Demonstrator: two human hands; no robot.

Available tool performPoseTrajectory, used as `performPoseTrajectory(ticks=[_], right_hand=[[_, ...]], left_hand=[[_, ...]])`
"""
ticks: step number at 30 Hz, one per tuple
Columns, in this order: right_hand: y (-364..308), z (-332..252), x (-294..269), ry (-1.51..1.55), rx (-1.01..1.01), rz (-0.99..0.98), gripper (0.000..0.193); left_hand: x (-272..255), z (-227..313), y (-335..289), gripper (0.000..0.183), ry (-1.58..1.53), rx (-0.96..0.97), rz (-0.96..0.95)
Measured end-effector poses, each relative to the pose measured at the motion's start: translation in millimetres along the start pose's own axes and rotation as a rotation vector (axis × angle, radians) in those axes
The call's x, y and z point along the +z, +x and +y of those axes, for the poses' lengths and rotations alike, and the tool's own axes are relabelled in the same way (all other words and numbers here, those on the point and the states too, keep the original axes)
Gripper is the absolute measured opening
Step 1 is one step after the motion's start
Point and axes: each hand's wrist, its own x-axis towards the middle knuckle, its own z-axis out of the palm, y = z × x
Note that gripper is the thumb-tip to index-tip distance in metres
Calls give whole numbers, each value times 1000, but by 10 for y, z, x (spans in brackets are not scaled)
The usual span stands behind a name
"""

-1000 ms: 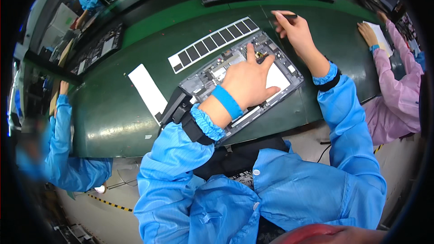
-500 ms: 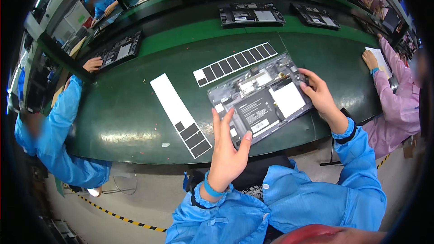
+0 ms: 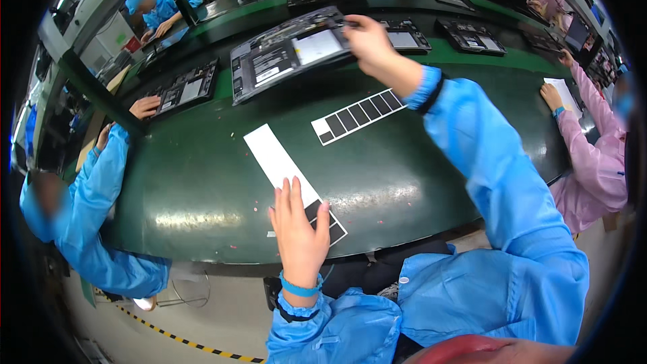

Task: Assembling internal components of a tablet device on a production line, including applying adhesive strips and connecting ribbons.

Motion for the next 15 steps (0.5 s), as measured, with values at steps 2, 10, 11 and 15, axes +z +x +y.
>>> performPoseTrajectory(ticks=[2, 10, 11, 15], right_hand=[[260, 325, 311, -375, -175, 176, 32], [830, 736, 578, -569, -97, -60, 53], [811, 692, 521, -555, -148, -129, 52], [856, 345, -473, -791, -454, -49, 45]], left_hand=[[82, 49, -11, 56, 150, 48, -53], [137, 127, 40, 60, 312, 75, -156], [109, 81, 15, 59, 301, 55, -140], [39, 18, 4, 56, 270, 21, -149]])
